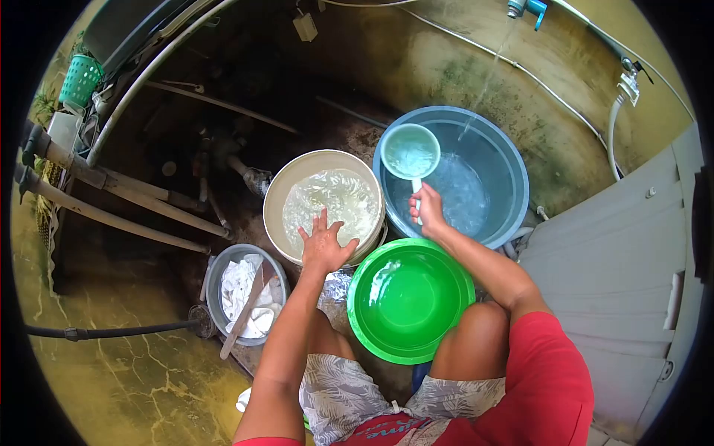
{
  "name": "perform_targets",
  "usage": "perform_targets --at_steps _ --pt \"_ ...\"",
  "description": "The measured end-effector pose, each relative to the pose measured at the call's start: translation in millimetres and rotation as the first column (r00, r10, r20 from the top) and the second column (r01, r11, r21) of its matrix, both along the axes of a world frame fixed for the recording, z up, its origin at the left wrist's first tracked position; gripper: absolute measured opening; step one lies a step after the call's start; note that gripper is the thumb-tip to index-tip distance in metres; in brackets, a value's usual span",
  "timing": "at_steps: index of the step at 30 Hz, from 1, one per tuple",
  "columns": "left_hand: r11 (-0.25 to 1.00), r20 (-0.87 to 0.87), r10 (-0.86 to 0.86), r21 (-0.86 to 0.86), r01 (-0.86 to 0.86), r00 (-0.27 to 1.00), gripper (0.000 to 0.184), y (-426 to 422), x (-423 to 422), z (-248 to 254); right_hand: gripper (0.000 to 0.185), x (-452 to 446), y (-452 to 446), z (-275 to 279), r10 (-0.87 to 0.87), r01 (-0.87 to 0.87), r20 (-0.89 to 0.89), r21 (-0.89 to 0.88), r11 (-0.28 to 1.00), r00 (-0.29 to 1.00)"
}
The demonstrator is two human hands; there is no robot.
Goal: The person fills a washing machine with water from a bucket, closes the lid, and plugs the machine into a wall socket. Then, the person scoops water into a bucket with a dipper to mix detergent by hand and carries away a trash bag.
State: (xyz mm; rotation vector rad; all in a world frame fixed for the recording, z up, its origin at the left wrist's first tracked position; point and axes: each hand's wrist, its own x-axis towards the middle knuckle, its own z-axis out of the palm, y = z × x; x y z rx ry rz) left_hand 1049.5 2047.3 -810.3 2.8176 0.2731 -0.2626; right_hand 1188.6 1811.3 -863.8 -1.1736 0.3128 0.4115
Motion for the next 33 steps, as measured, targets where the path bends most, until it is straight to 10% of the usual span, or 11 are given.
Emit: perform_targets --at_steps 4,6,14,19,23,26,30,33 --pt "1.000 0.052 0.003 0.019 -0.004 0.999 0.074 0 0 -1 0.046 -3 18 -6 0.182 -0.061 0.464 -0.263 0.963 0.867" --pt "1.000 0.052 0.009 0.000 -0.009 0.999 0.075 0 0 -2 0.051 -5 23 -9 0.285 0.161 0.768 -0.446 0.880 0.574" --pt "1.000 0.000 0.004 -0.018 -0.004 1.000 0.074 1 2 -3 0.051 -3 8 31 0.595 0.264 0.718 -0.690 0.673 0.361" --pt "1.000 0.004 0.004 -0.020 -0.004 1.000 0.073 0 2 -4 0.058 75 -53 -51 0.538 0.427 0.552 -0.834 0.350 0.636" --pt "1.000 -0.002 0.005 -0.014 -0.005 1.000 0.074 2 2 -1 0.054 106 -116 -90 0.407 0.023 -0.032 -0.992 -0.128 0.913" --pt "1.000 -0.004 -0.001 -0.008 0.001 1.000 0.074 1 3 -5 0.046 107 -123 -147 0.235 -0.208 -0.213 -0.977 -0.045 0.948" --pt "1.000 -0.005 -0.004 -0.023 0.004 1.000 0.074 0 5 -3 0.029 80 -83 -186 0.455 -0.194 -0.137 -0.978 0.081 0.880" --pt "1.000 -0.012 0.006 -0.015 -0.006 1.000 0.074 1 3 -3 0.016 68 -63 -160 0.350 -0.483 -0.336 -0.549 0.682 0.875"
